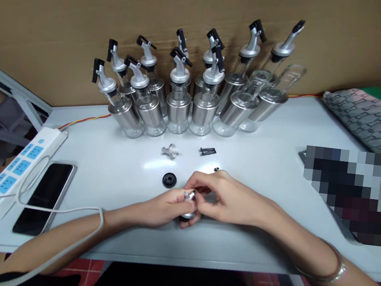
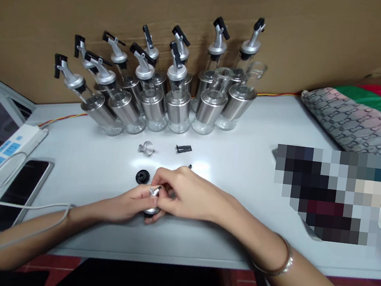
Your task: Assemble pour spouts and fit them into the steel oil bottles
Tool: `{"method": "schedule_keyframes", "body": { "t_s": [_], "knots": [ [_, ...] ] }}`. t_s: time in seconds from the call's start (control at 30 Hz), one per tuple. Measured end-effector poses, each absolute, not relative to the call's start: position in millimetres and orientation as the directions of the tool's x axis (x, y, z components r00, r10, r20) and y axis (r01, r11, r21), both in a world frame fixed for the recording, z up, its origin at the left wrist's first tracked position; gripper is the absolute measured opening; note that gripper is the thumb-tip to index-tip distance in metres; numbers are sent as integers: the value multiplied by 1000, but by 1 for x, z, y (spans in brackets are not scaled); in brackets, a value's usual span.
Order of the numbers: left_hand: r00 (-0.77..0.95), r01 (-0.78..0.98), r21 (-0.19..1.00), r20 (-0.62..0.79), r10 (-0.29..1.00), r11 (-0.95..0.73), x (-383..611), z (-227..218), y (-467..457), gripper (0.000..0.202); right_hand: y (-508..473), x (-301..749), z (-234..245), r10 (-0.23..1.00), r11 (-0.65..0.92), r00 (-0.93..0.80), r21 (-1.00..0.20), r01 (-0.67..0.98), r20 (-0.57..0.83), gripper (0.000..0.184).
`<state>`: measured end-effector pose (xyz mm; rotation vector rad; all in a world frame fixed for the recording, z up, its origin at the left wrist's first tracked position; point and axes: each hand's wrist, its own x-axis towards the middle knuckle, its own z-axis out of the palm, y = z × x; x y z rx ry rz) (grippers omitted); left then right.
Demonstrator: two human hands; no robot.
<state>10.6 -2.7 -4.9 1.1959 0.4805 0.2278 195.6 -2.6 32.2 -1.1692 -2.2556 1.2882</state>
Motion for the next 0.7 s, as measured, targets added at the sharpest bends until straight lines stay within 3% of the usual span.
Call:
{"method": "schedule_keyframes", "body": {
  "t_s": [0.27, 0.43, 0.57, 0.7],
  "knots": [
    [862, 127, 930, -275, 425, 345, 11, -3, -3, 29, 0, 194, 39, 714, 234, -666, -822, 519, -217, 11],
    [868, 159, 932, -289, 404, 325, 14, -3, -4, 22, -3, 190, 45, 618, 56, -727, -906, 420, -299, 19],
    [846, 161, 938, -291, 447, 306, 13, -6, -6, 10, -6, 189, 45, 639, 139, -707, -858, 495, -305, 22],
    [824, 188, 945, -300, 481, 268, 11, -10, -7, 13, -5, 189, 40, 658, 182, -692, -828, 530, -298, 21]
  ]
}}
